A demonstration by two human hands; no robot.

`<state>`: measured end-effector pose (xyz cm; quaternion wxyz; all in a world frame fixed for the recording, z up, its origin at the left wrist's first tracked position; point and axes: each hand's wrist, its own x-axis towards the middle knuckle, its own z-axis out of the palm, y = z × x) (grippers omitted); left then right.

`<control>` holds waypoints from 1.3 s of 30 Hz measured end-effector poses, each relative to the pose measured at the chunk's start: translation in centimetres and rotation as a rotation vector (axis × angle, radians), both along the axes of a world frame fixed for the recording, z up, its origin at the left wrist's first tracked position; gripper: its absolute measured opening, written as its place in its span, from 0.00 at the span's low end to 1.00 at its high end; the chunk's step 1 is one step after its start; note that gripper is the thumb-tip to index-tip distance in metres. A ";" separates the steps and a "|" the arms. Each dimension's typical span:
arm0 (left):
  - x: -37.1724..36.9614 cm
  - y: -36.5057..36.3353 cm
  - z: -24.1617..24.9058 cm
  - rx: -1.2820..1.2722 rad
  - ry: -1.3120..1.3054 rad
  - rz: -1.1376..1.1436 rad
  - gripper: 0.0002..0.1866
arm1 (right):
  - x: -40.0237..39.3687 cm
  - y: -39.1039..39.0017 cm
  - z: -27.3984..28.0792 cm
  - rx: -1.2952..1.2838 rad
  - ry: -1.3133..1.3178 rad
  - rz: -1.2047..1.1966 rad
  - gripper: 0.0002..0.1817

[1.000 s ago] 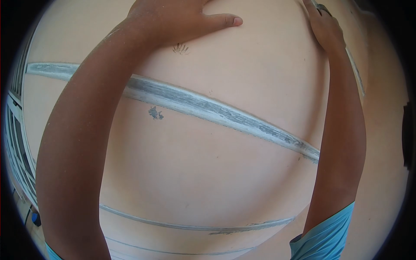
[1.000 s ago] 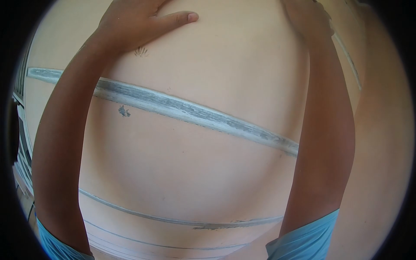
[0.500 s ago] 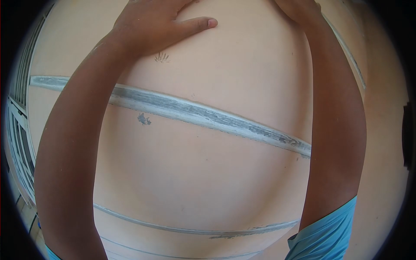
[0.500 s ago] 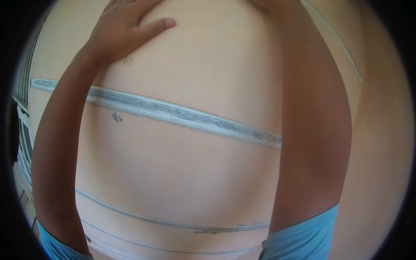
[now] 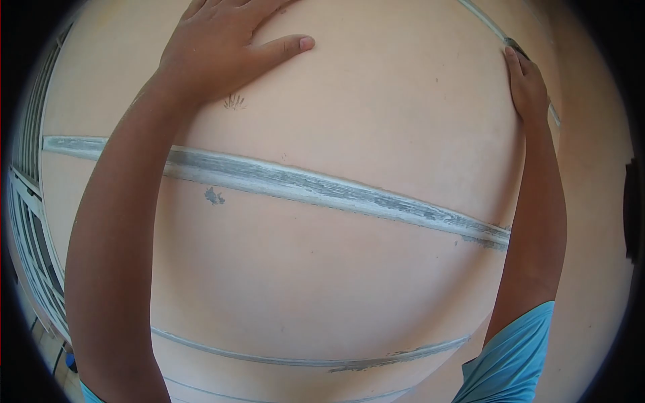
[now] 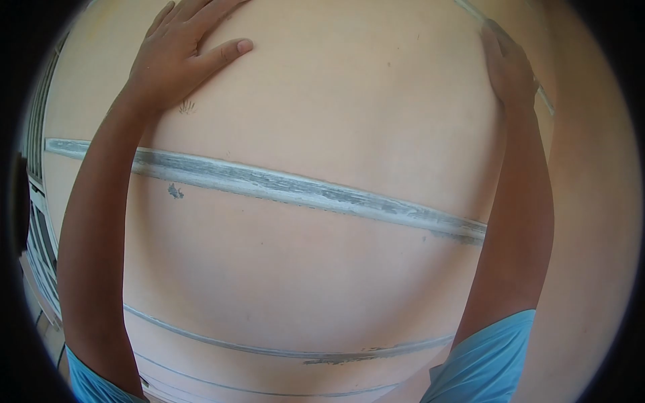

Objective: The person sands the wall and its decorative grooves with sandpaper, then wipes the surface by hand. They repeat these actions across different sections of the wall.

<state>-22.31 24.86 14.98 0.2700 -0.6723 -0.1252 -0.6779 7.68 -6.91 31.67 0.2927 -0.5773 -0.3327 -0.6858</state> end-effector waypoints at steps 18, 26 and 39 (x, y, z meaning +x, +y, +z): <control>-0.2 0.6 0.9 0.060 0.058 -0.007 0.38 | -4.6 4.0 0.0 -0.019 0.020 0.026 0.38; -1.6 -0.6 -0.1 0.005 0.091 -0.012 0.37 | -15.2 12.8 0.4 -0.223 0.053 0.000 0.41; -2.7 0.9 -0.8 0.110 0.061 -0.128 0.36 | -25.1 23.6 -2.7 -0.393 -0.168 0.140 0.40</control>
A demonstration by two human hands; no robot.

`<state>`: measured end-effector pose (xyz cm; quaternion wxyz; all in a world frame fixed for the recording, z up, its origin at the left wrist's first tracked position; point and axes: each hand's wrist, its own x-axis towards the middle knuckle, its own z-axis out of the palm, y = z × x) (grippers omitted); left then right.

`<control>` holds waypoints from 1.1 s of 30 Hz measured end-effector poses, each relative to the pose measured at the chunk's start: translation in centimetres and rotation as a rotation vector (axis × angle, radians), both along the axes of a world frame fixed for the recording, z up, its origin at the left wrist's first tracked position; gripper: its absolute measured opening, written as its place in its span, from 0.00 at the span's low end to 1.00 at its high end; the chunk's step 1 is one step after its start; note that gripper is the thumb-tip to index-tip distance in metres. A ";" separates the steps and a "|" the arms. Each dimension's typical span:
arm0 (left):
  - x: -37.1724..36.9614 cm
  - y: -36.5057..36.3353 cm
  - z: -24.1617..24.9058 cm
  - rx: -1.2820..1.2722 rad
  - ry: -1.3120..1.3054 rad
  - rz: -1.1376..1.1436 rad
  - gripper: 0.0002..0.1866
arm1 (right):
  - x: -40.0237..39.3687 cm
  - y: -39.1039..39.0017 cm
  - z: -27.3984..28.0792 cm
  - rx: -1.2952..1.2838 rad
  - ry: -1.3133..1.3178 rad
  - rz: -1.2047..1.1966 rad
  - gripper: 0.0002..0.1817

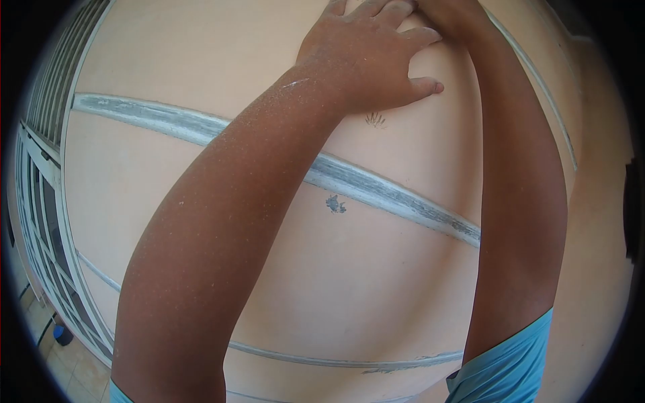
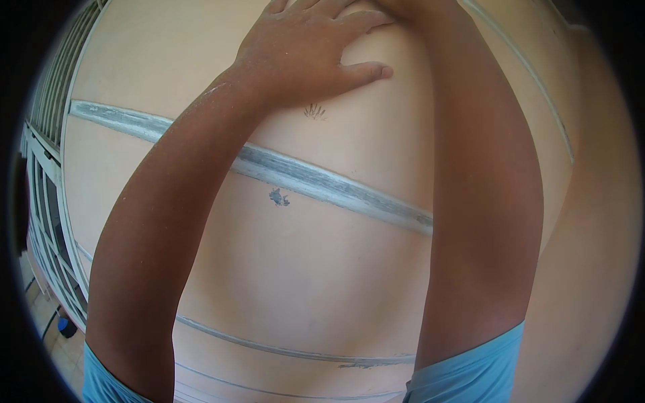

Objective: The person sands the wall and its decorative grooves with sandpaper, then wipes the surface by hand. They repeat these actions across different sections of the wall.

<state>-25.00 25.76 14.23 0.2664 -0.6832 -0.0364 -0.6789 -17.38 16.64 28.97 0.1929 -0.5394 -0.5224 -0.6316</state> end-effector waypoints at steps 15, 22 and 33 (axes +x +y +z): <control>1.2 1.0 0.8 -0.022 -0.038 0.067 0.35 | 4.7 -7.7 -1.5 0.211 0.173 -0.189 0.37; 1.3 0.2 0.6 -0.016 -0.047 0.084 0.35 | 4.3 -7.5 -2.9 0.260 0.181 -0.198 0.35; 0.9 -2.6 -0.3 -0.111 -0.015 0.154 0.36 | 8.9 -12.7 -2.3 0.308 0.264 -0.236 0.35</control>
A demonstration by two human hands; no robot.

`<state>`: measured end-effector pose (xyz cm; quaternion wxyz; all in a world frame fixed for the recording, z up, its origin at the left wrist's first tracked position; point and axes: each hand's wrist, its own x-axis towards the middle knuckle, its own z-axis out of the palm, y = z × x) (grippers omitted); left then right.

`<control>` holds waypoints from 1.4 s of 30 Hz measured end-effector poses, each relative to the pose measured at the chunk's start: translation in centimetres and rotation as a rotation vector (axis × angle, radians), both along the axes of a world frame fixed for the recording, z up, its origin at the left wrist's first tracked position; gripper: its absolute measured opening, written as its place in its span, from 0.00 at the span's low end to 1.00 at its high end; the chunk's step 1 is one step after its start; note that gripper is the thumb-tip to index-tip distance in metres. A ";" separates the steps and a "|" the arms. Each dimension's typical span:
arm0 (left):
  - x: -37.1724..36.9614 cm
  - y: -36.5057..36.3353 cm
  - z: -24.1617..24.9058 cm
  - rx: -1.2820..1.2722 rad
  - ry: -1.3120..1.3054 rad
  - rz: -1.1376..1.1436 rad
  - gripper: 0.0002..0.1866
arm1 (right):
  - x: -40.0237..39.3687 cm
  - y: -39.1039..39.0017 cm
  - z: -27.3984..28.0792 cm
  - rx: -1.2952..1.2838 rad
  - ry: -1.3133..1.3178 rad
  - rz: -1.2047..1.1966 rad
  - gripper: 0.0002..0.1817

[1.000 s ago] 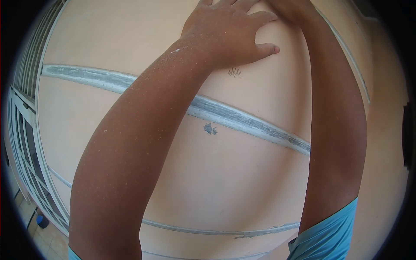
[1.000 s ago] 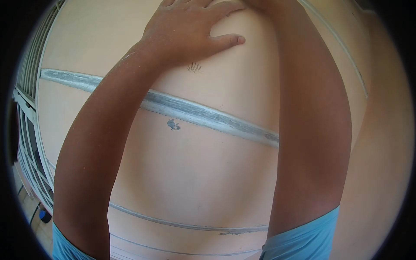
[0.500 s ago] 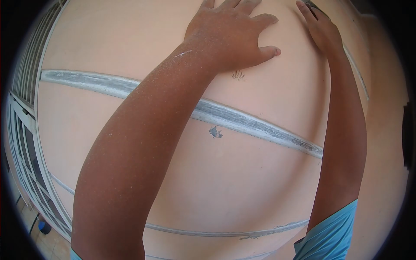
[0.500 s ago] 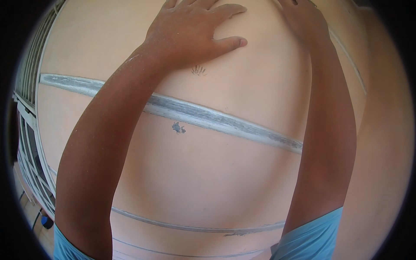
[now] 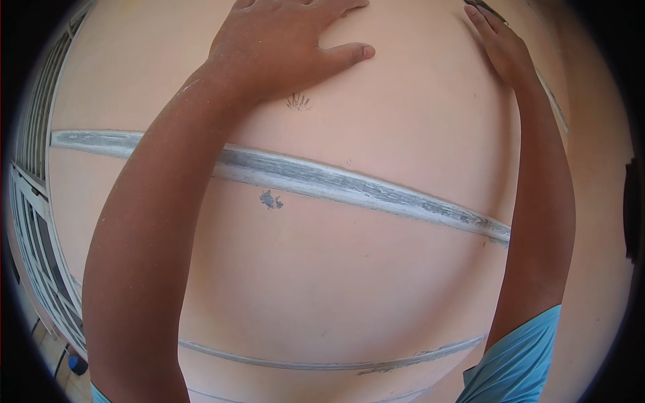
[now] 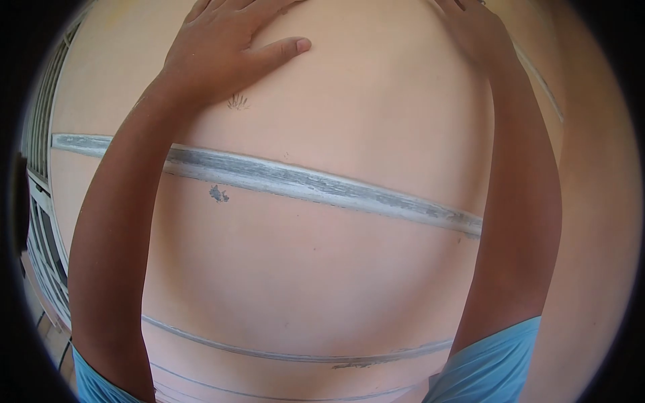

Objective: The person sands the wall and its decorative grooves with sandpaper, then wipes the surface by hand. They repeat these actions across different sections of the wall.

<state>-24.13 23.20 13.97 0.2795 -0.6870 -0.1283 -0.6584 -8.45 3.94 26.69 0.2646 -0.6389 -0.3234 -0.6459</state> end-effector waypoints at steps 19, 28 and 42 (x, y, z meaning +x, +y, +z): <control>3.2 -3.8 0.2 -0.067 -0.064 0.104 0.37 | 18.3 -14.5 3.9 0.144 0.089 0.087 0.42; 1.5 -1.0 0.0 -0.055 -0.103 0.071 0.34 | 16.3 -12.7 3.1 0.122 0.004 0.088 0.43; 1.1 -0.9 0.3 -0.045 -0.053 0.090 0.35 | 8.7 -4.7 3.7 -0.030 -0.104 0.138 0.43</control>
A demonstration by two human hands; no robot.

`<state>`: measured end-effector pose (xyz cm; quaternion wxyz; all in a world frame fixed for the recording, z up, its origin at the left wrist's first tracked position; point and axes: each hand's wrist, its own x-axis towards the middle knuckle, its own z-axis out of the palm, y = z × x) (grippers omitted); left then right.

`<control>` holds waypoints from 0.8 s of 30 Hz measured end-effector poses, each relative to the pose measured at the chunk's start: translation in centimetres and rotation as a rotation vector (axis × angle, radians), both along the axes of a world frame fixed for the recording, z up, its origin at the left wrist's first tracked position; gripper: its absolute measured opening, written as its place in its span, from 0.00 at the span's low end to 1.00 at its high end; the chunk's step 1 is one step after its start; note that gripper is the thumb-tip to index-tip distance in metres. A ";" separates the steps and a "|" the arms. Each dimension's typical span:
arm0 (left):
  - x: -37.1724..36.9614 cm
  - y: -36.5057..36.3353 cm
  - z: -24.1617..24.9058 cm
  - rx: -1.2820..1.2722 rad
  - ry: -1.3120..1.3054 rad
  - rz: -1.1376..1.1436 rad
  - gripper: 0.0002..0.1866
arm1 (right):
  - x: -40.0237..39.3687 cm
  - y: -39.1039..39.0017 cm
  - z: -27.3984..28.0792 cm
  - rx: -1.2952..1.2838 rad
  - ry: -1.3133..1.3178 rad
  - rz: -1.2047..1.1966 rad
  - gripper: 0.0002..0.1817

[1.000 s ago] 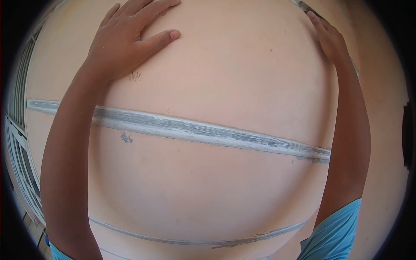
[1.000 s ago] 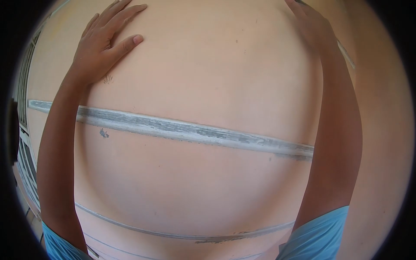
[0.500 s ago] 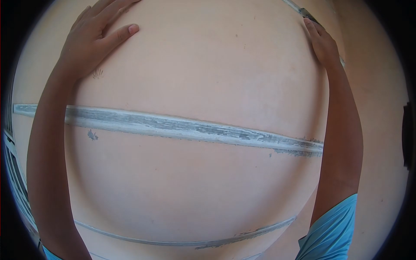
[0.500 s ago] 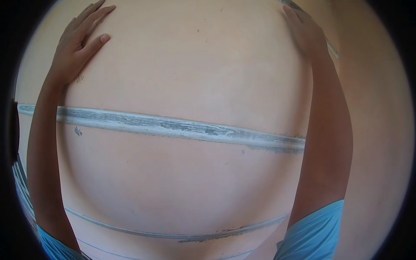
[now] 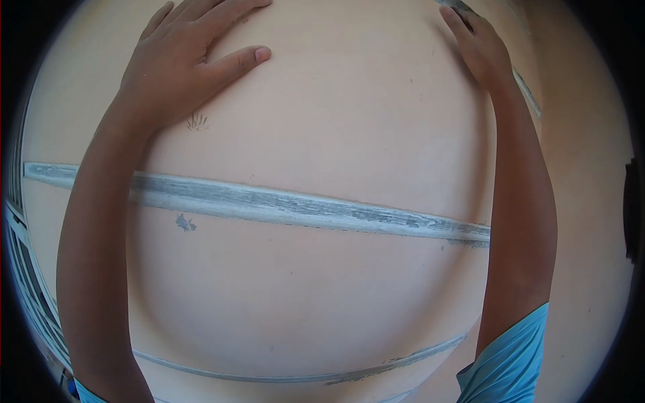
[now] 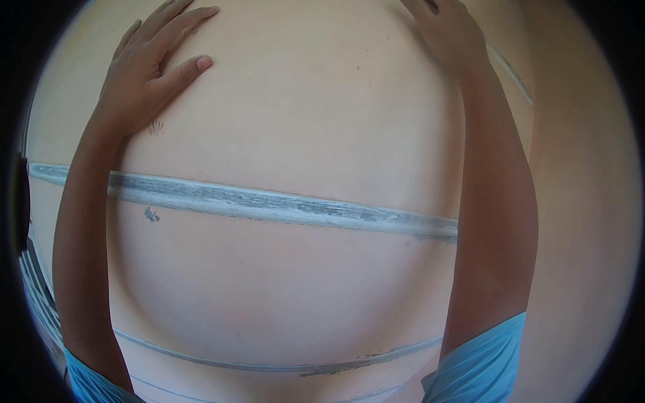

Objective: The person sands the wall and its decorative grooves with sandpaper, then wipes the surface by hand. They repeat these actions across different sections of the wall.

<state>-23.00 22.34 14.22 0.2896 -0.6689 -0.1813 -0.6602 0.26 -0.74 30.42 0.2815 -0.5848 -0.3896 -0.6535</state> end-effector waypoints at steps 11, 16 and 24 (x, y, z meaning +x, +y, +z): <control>1.4 6.4 1.8 0.209 -0.071 0.042 0.30 | -1.5 -0.3 -1.9 0.019 0.049 -0.228 0.39; 0.9 5.6 1.5 0.201 -0.104 -0.003 0.32 | 5.9 -7.6 -0.5 0.181 0.155 -0.152 0.47; -0.9 0.4 0.0 -0.022 0.020 -0.051 0.34 | -0.7 -0.5 1.5 0.053 0.129 -0.141 0.39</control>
